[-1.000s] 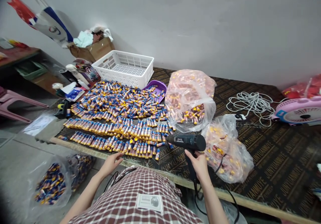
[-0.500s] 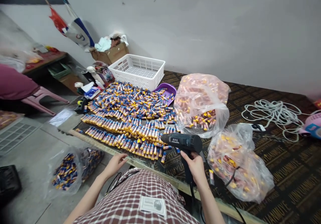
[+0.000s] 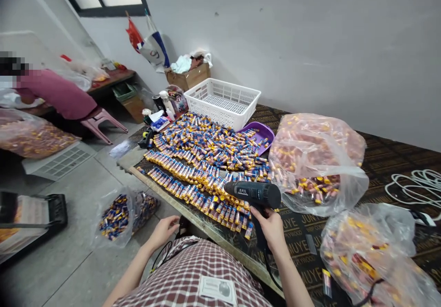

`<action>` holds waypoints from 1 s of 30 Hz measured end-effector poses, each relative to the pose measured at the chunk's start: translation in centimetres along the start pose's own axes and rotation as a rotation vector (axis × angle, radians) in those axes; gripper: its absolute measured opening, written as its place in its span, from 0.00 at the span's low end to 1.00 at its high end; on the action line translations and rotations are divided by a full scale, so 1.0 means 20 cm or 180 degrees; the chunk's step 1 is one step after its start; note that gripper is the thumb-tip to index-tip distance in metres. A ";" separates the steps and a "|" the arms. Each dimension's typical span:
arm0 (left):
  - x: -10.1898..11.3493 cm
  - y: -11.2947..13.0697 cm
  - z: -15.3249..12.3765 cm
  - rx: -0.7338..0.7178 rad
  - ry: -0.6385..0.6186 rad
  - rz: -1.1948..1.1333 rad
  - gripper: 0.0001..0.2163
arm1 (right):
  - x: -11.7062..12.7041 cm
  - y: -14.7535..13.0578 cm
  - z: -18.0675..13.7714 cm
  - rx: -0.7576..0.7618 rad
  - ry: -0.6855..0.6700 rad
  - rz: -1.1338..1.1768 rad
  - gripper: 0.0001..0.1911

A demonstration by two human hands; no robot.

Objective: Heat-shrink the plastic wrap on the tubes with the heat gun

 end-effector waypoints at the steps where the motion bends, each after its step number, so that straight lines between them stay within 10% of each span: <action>1: 0.02 -0.04 0.01 0.0019 0.0007 -0.0010 0.14 | -0.05 -0.02 0.00 0.0005 -0.0006 0.0017 0.25; 17: 0.67 -1.00 0.42 0.0016 -0.0058 0.0055 0.16 | -0.87 -0.33 -0.15 -0.0181 0.0552 0.0035 0.22; 30: 0.95 -1.19 0.60 -0.0044 -0.0173 0.0126 0.16 | -1.32 -0.45 -0.22 -0.0394 0.0456 0.0136 0.23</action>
Point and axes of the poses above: each hand's wrist, its own z-axis towards the middle knuckle, its own x-axis out of the back of the hand, y = z × x, the point moved 2 cm from there along z, towards the middle knuckle, and after that the axes turned 6 degrees about y, right-handed, at the moved point
